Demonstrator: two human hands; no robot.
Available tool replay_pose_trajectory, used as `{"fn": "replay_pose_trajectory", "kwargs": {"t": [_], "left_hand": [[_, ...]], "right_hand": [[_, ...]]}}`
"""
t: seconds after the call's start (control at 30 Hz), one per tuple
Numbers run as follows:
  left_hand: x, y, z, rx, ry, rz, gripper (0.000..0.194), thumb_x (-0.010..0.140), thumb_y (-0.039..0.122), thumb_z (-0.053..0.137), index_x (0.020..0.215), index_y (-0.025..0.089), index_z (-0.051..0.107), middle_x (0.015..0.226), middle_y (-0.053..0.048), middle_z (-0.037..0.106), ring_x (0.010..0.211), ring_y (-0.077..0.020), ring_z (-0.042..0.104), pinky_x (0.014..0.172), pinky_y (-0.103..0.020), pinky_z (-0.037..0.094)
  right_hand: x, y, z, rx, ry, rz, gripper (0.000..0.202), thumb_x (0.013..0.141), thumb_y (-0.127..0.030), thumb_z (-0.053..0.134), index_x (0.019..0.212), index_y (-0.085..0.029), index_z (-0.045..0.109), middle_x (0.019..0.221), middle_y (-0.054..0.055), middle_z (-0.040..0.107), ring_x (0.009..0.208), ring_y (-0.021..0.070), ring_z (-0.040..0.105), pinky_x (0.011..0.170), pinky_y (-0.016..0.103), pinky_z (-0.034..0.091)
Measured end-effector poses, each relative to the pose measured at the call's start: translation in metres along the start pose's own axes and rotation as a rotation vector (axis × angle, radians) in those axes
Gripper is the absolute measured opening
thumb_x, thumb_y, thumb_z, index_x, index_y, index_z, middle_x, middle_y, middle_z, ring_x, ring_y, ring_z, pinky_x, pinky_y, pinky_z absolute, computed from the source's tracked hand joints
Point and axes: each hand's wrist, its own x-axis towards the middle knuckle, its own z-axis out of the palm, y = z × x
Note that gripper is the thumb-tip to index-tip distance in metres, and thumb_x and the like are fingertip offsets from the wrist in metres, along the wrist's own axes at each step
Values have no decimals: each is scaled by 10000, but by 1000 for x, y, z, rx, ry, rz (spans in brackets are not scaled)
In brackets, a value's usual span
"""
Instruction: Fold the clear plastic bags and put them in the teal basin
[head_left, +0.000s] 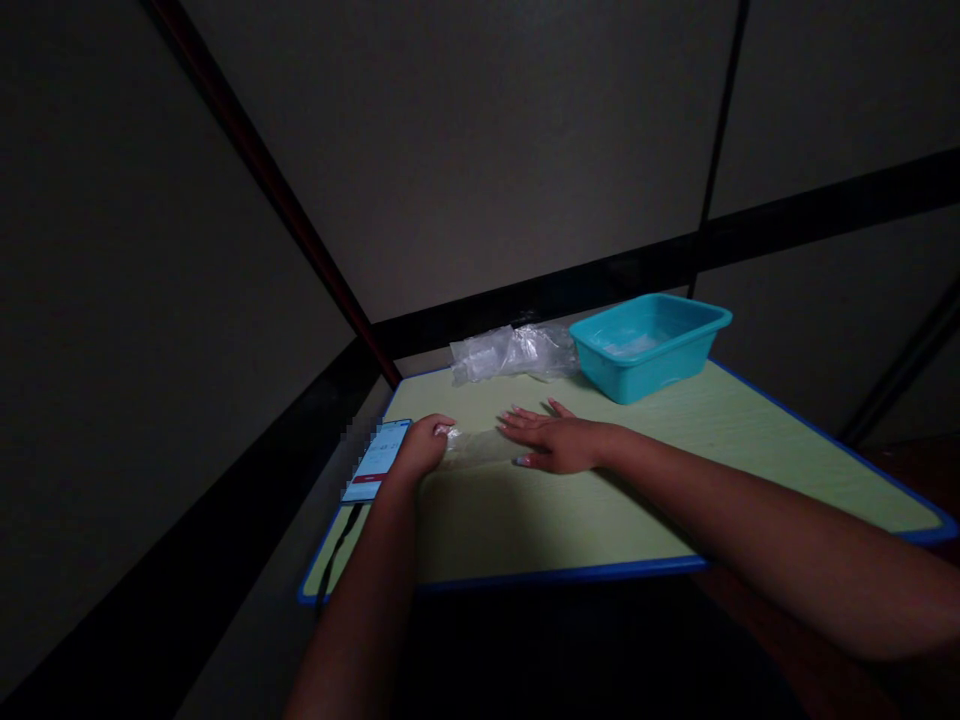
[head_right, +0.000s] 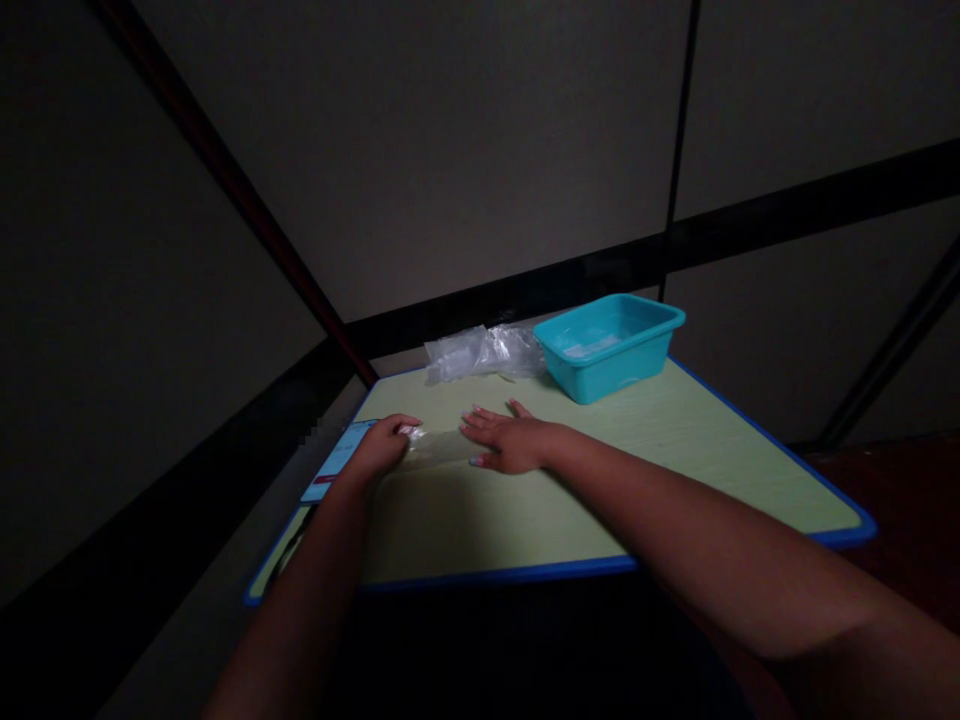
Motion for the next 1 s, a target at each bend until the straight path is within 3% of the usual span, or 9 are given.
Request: {"fn": "replay_pose_trajectory", "kwargs": {"t": [0.17, 0.43, 0.63, 0.73, 0.87, 1.0], "left_hand": [[-2, 1, -2, -38, -17, 10, 314, 654, 133, 477, 863, 168, 709, 922, -63, 721, 891, -224, 640, 828, -323, 476], [-5, 3, -2, -147, -41, 15, 250, 667, 298, 583, 853, 164, 684, 776, -30, 681, 750, -192, 619, 683, -290, 475], [-7, 3, -1, -209, -60, 20, 379, 633, 358, 656, 958, 164, 666, 747, -6, 629, 694, -157, 586, 617, -255, 441], [-7, 3, -2, -224, -85, 4, 343, 607, 340, 671, 901, 162, 682, 699, 2, 620, 659, -154, 576, 590, -251, 428], [-5, 3, -3, -249, -108, -25, 284, 602, 344, 672, 814, 156, 682, 662, -6, 637, 640, -160, 585, 580, -255, 431], [-6, 5, -4, -258, -137, -22, 195, 592, 305, 660, 718, 157, 673, 678, -22, 669, 677, -175, 607, 618, -266, 447]], "right_hand": [[1, 2, -1, 53, -67, -34, 695, 866, -501, 501, 1476, -266, 264, 1527, 70, 240, 1428, 288, 90, 1090, 622, -41], [-3, 13, -13, 64, -59, 4, 510, 902, -491, 416, 1372, -301, 468, 1473, 33, 366, 1422, 280, 129, 1094, 629, -8], [-5, 13, -21, 88, -98, -7, 360, 942, -414, 365, 1078, -335, 689, 1391, -17, 498, 1406, 291, 204, 1072, 673, 13], [-4, 13, -20, 113, -48, -24, 368, 944, -426, 365, 1137, -325, 662, 1388, 6, 503, 1388, 297, 263, 1071, 679, 35], [0, 17, -10, 101, 59, -37, 491, 930, -473, 391, 1362, -260, 485, 1446, 81, 417, 1384, 289, 276, 1092, 640, 64], [3, 18, -2, 103, 97, -47, 535, 917, -478, 416, 1398, -245, 434, 1460, 91, 395, 1388, 285, 267, 1095, 629, 82]]}}
